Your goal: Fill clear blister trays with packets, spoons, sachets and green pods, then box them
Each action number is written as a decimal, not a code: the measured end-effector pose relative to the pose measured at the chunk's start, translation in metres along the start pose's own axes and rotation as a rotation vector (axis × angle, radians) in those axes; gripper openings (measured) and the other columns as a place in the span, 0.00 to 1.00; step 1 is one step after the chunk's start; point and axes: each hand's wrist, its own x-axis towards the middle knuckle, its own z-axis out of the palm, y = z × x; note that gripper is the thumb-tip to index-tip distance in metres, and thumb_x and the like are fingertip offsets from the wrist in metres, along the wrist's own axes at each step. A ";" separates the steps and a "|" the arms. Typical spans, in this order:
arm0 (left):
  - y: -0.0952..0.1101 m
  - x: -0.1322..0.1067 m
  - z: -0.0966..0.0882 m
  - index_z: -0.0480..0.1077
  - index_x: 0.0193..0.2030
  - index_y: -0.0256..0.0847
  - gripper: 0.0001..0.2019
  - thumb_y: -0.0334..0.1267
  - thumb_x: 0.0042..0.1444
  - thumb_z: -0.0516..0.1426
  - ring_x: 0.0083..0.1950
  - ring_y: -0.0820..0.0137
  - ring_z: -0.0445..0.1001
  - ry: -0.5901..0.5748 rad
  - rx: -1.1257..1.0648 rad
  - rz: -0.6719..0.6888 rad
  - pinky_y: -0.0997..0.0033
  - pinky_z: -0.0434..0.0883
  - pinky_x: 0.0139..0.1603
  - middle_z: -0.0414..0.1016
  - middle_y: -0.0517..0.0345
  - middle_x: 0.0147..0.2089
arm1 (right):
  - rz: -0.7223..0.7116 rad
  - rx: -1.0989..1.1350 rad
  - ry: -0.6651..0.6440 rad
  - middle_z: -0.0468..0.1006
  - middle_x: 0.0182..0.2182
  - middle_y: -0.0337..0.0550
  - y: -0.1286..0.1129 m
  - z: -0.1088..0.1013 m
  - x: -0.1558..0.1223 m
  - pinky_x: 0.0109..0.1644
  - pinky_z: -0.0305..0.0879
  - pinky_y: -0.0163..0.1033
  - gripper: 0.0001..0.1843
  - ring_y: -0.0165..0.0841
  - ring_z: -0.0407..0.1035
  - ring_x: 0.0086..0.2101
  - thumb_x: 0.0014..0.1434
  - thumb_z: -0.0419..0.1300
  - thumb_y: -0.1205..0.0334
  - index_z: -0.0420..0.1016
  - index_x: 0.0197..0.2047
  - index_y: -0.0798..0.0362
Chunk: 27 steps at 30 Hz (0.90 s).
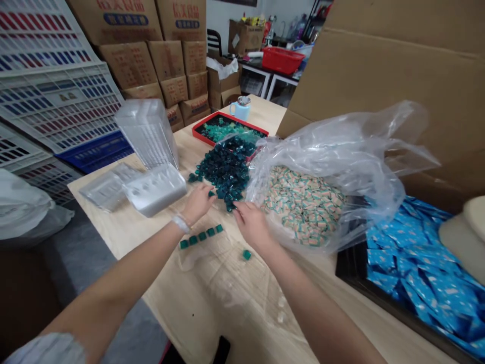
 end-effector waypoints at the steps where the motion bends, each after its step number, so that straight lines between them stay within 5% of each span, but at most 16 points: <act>1: -0.003 0.011 0.005 0.69 0.40 0.33 0.11 0.33 0.50 0.55 0.46 0.59 0.64 -0.013 0.037 -0.035 0.60 0.61 0.47 0.67 0.44 0.42 | -0.022 -0.028 -0.042 0.71 0.36 0.47 -0.004 0.008 0.024 0.43 0.60 0.39 0.15 0.35 0.64 0.39 0.58 0.46 0.65 0.69 0.46 0.54; 6: -0.021 0.017 0.022 0.70 0.33 0.34 0.06 0.31 0.51 0.52 0.42 0.63 0.67 -0.055 0.034 -0.051 0.62 0.64 0.45 0.68 0.47 0.38 | -0.028 -0.351 -0.260 0.66 0.40 0.49 -0.005 0.053 0.085 0.41 0.58 0.39 0.14 0.36 0.60 0.41 0.57 0.47 0.68 0.70 0.43 0.52; 13: -0.038 0.016 0.012 0.68 0.34 0.34 0.06 0.30 0.49 0.53 0.31 0.73 0.69 0.028 -0.812 -0.301 0.68 0.69 0.37 0.70 0.57 0.30 | 0.011 -0.307 -0.136 0.66 0.39 0.47 0.001 0.049 0.070 0.43 0.57 0.39 0.12 0.37 0.60 0.41 0.55 0.50 0.68 0.73 0.38 0.53; 17: -0.029 0.014 0.015 0.68 0.36 0.34 0.07 0.29 0.47 0.55 0.28 0.77 0.69 0.026 -1.107 -0.396 0.71 0.70 0.36 0.70 0.59 0.29 | 0.029 -0.011 -0.094 0.68 0.39 0.46 -0.007 0.048 0.063 0.42 0.59 0.35 0.16 0.31 0.63 0.37 0.56 0.50 0.68 0.67 0.48 0.57; 23: -0.035 0.012 0.029 0.69 0.37 0.33 0.09 0.26 0.50 0.50 0.27 0.76 0.69 0.133 -0.973 -0.455 0.71 0.70 0.34 0.71 0.56 0.30 | 0.046 -0.159 -0.112 0.69 0.40 0.49 -0.018 0.061 0.064 0.43 0.59 0.38 0.16 0.35 0.63 0.41 0.56 0.50 0.67 0.68 0.47 0.56; 27: -0.041 0.010 0.027 0.70 0.36 0.33 0.09 0.26 0.48 0.51 0.30 0.73 0.70 0.154 -0.881 -0.413 0.67 0.69 0.39 0.73 0.53 0.33 | -0.016 -0.192 -0.249 0.69 0.38 0.51 -0.024 0.066 0.074 0.43 0.57 0.42 0.11 0.38 0.63 0.40 0.54 0.49 0.72 0.72 0.34 0.57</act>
